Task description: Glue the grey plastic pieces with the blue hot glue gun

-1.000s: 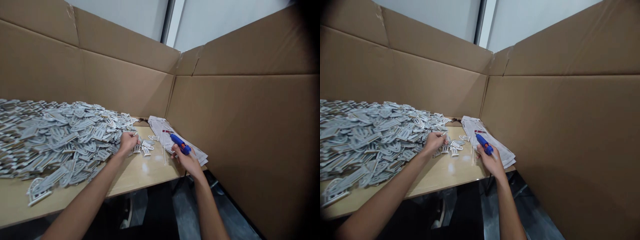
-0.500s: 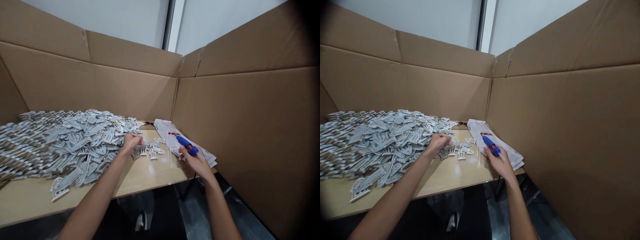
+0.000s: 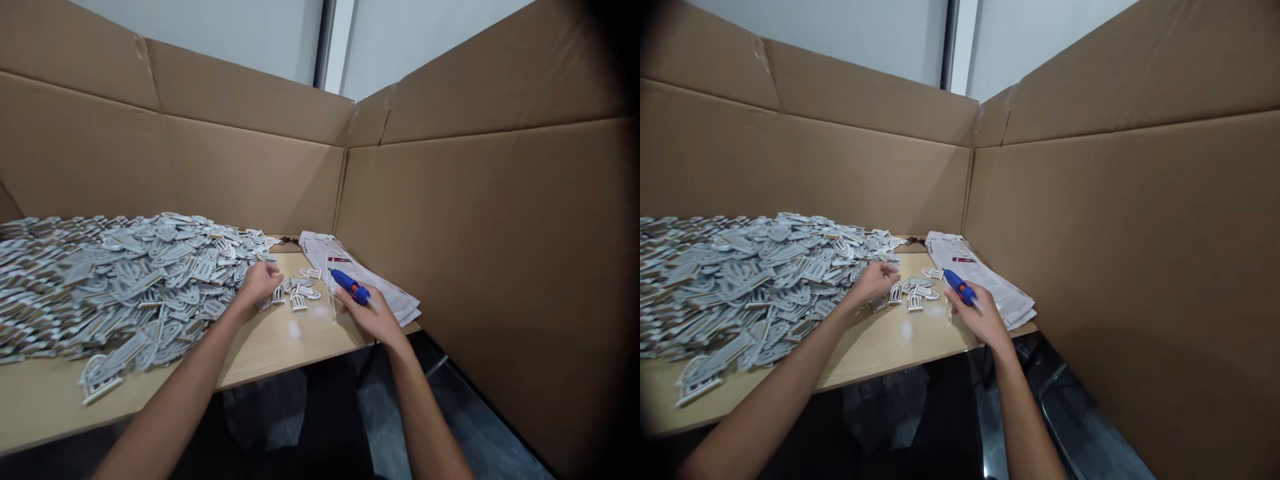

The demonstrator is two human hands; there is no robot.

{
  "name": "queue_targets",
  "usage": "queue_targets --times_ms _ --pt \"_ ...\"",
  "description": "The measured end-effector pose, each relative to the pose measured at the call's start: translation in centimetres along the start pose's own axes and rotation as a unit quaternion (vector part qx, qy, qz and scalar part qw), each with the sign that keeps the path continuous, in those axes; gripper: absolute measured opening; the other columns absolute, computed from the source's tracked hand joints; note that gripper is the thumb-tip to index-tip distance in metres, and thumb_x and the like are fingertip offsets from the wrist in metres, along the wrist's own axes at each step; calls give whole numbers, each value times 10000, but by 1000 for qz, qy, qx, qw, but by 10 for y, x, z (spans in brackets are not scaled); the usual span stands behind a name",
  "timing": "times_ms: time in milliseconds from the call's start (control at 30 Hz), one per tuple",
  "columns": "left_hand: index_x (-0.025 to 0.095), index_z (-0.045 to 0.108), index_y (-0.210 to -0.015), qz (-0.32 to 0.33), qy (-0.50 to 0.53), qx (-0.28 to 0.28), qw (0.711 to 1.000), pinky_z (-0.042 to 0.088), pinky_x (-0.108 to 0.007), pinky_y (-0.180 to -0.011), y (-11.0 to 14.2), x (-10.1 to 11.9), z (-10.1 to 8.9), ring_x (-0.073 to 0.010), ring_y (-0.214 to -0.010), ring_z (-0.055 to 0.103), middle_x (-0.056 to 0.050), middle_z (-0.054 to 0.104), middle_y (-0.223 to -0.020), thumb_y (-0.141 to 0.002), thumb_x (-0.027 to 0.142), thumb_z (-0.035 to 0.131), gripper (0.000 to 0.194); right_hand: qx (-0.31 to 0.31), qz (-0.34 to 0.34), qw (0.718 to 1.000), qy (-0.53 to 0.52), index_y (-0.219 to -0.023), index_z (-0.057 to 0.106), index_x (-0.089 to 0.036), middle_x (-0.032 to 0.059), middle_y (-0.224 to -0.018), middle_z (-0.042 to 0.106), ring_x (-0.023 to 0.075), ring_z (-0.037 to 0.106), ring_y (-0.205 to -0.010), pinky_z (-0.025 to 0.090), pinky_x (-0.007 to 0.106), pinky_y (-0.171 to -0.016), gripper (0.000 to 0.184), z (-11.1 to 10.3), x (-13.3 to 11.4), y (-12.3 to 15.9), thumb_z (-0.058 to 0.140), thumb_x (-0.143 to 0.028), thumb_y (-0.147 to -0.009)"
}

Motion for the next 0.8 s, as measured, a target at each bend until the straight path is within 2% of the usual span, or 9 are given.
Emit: queue_targets --times_ms 100,200,333,433,533,600,700,800 --pt "162 688 -775 27 -152 -77 985 388 -270 -661 6 -5 21 -195 -735 604 -61 689 -785 -660 390 793 276 5 -40 997 72 -853 604 -186 51 -794 673 205 604 -736 413 283 -685 369 10 -10 2 595 -545 -940" --pt "176 657 -807 42 -168 -92 981 364 -258 -642 3 -10 29 -188 -753 588 -51 671 -828 -643 361 807 288 -15 -9 990 142 -926 603 -175 88 -868 697 216 618 -753 399 284 -675 267 30 -3 0 674 -430 -893" --pt "181 634 -817 36 -79 -50 995 351 -236 -623 1 -7 25 -155 -708 561 -8 636 -772 -625 216 788 248 -13 51 973 224 -998 609 -154 137 -947 722 259 665 -843 398 296 -709 267 51 13 -3 748 -245 -789" --pt "167 625 -755 7 60 -26 998 330 -221 -569 7 2 18 -116 -594 508 16 592 -657 -682 252 777 189 -22 63 968 242 -1033 630 -156 147 -1009 734 280 683 -916 401 300 -734 289 63 25 -5 732 -175 -763" --pt "161 631 -744 -36 195 -72 977 294 -212 -493 17 13 26 -86 -472 443 22 557 -551 -779 367 744 238 -33 60 967 247 -1018 647 -159 149 -1031 738 281 686 -945 399 296 -740 280 68 34 -7 699 -112 -747" --pt "168 606 -766 -56 256 -96 960 324 -205 -473 22 18 34 -85 -452 476 -2 604 -581 -838 373 696 235 -35 64 966 249 -982 650 -154 151 -1005 739 276 686 -918 397 297 -733 250 67 39 -7 680 -86 -742" --pt "191 532 -834 -82 328 -115 934 441 -221 -497 24 19 49 -139 -554 635 -71 703 -745 -902 332 622 180 -26 65 970 233 -967 643 -153 142 -963 736 264 676 -863 398 298 -712 208 62 43 -8 674 -105 -767" --pt "204 484 -884 -100 359 -133 918 510 -258 -530 26 15 64 -198 -668 715 -112 726 -825 -917 283 598 142 5 67 980 190 -976 643 -151 125 -923 733 255 662 -824 417 304 -713 179 50 48 -10 686 -177 -804"
Point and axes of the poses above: each hand's wrist, its own y-axis away from the middle knuckle, its own z-axis out of the palm, x = y × z, the point moved 10 cm from there along -y, towards the middle knuckle
